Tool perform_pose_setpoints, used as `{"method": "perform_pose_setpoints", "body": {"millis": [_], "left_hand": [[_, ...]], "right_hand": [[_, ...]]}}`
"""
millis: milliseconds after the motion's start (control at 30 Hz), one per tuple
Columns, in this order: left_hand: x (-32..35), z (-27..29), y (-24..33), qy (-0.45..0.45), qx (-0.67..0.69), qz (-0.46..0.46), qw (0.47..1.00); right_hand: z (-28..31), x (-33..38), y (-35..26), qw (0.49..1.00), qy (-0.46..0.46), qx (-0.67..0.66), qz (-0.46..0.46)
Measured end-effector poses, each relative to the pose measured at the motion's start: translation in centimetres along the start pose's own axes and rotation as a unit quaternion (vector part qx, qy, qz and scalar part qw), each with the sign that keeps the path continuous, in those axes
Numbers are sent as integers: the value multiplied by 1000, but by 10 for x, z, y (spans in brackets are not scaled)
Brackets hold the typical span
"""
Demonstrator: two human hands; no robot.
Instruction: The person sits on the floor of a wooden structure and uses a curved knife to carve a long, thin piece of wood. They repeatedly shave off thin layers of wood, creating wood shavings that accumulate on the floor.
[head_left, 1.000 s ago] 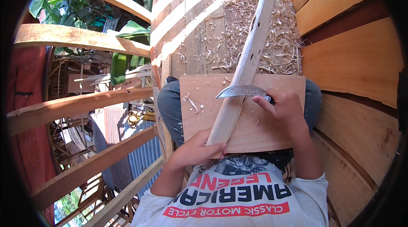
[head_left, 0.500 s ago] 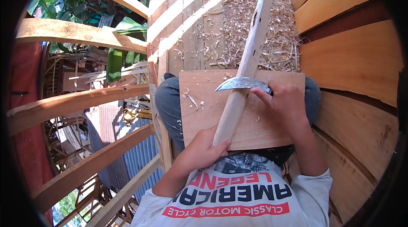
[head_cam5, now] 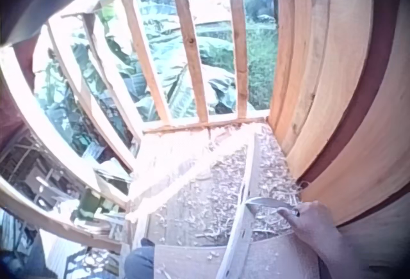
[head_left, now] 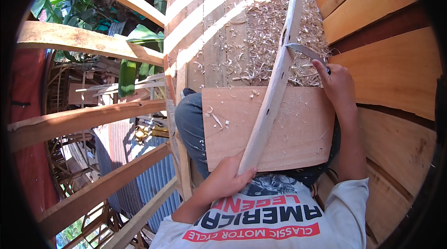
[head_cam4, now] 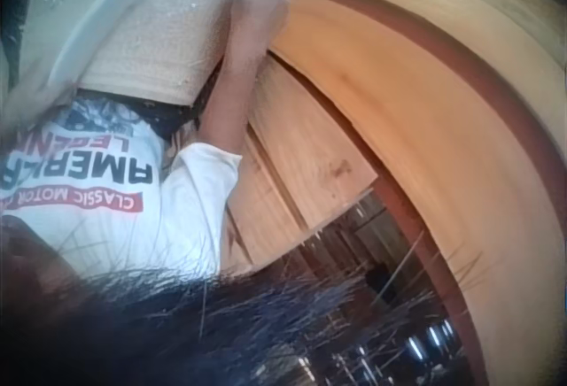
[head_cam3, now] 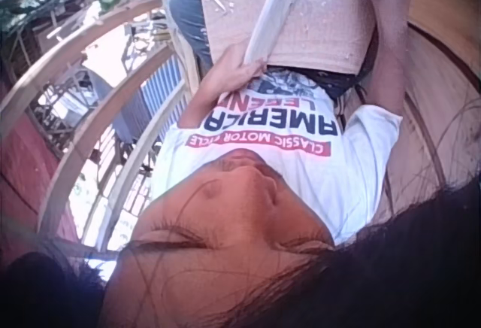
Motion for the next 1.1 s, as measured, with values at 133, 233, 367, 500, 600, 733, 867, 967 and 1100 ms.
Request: {"method": "perform_pose_setpoints", "body": {"millis": [133, 233, 367, 500, 600, 733, 867, 967, 1100], "left_hand": [[0, 2, 0, -21, 51, 25, 998], [-3, 7, 7, -38, 88, 48, 994], [-6, 5, -1, -37, 136, 55, 988], [-4, 4, 2, -48, 125, 41, 990], [-3, 3, 4, -57, 96, 39, 993], [-2, 6, 6, -48, 134, 42, 989], [-5, 3, -1, -73, 211, 46, 974], [-8, 7, 1, -86, 236, 28, 967], [-10, 8, 7, -97, 269, -7, 958]], "right_hand": [[2, 17, -8, 998, -21, -58, 8], [-20, 62, -41, 989, -67, -45, 126], [-36, 74, -53, 985, -92, -24, 143], [-27, 45, -41, 992, -36, 16, 120], [-15, 15, -18, 999, -29, -12, 44], [-11, 28, -20, 997, -66, -35, 29], [-30, 80, -37, 986, -113, -88, 86], [-35, 101, -35, 981, -137, -128, 39], [-38, 121, -29, 944, -124, -307, -13]]}}
Point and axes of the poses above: each hand's wrist, its own x-axis away from the middle knuckle, its own z-axis out of the back of the hand, y = z × x, the point moved 6 cm from there along -x, towards the middle knuckle, and after that the axes turned 11 degrees about -x, right-handed, at the moved point
